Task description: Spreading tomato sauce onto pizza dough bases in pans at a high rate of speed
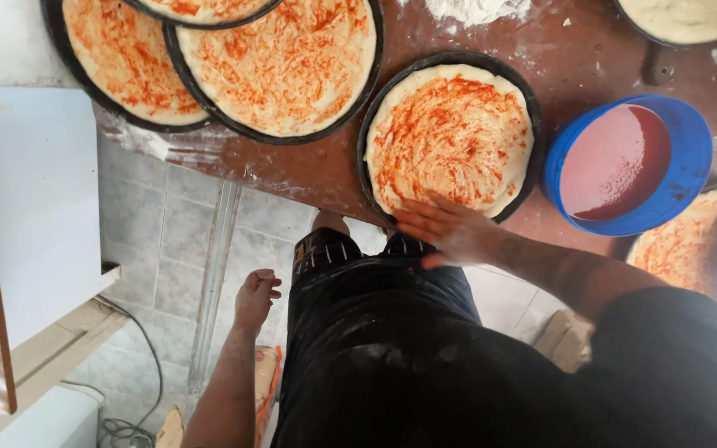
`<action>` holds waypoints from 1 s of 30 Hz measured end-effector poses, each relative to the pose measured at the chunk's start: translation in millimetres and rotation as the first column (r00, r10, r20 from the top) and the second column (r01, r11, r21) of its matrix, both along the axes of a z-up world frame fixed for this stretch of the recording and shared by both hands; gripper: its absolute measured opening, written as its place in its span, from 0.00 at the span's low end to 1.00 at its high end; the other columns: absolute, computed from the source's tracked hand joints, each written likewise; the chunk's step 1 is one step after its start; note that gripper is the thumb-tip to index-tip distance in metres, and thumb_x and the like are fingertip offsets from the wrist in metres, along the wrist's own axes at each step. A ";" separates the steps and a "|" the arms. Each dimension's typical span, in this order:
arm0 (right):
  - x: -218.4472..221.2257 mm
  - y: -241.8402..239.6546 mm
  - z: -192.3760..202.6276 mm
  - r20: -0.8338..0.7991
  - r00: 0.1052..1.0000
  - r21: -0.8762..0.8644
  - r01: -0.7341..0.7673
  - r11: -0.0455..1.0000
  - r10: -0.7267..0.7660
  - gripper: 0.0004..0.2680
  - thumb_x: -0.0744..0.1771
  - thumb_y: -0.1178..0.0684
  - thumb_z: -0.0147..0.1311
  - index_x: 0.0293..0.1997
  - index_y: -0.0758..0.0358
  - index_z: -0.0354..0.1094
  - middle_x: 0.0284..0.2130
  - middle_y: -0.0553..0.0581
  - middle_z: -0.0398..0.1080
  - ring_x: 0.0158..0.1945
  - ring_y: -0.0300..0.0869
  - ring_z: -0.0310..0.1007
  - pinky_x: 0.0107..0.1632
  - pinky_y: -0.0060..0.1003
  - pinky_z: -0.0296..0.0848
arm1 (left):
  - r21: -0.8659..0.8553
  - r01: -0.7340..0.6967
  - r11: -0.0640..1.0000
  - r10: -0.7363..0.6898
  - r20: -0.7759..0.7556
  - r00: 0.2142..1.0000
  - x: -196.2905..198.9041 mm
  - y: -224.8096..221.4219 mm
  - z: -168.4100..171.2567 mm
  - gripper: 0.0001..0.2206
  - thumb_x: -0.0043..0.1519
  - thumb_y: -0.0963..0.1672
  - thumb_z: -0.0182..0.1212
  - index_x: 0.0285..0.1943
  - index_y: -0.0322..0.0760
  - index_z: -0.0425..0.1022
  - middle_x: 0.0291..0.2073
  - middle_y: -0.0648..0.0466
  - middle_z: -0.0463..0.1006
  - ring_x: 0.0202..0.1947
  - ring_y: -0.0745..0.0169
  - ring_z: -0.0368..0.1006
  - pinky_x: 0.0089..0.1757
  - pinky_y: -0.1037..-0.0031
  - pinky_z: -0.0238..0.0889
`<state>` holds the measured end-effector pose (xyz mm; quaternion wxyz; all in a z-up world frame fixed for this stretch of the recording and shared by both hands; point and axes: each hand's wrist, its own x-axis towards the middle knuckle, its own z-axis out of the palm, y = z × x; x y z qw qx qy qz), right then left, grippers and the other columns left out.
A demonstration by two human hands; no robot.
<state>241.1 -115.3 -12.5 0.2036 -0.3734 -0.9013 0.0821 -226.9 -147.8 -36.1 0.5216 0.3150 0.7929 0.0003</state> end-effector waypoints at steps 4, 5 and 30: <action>59.3 14.4 30.6 0.223 0.973 0.193 0.021 0.981 -0.065 0.28 0.71 0.34 0.36 0.67 0.73 0.60 0.63 0.74 0.64 0.68 0.61 0.63 0.67 0.50 0.66 | 0.016 -0.129 0.992 0.128 0.032 0.991 6.7 -27.6 3.8 0.14 0.65 0.47 0.56 0.55 0.37 0.75 0.40 0.45 0.82 0.34 0.54 0.78 0.35 0.73 0.65; 63.4 20.8 13.1 0.222 0.973 0.189 0.017 0.982 -0.060 0.28 0.71 0.34 0.36 0.67 0.73 0.60 0.63 0.74 0.64 0.68 0.61 0.63 0.67 0.50 0.66 | 0.013 -0.133 0.991 0.133 0.029 0.991 -3.0 -42.8 -16.4 0.14 0.65 0.47 0.56 0.55 0.37 0.75 0.40 0.45 0.82 0.34 0.54 0.78 0.35 0.73 0.65; -10.7 51.2 -27.8 0.203 0.785 -0.025 0.602 0.798 -0.585 0.31 0.72 0.27 0.33 0.78 0.64 0.48 0.74 0.69 0.49 0.77 0.58 0.44 0.73 0.61 0.42 | 0.006 0.170 0.985 -0.170 0.025 0.985 -16.5 42.0 -23.4 0.16 0.63 0.49 0.57 0.53 0.37 0.77 0.39 0.44 0.83 0.35 0.50 0.80 0.38 0.68 0.67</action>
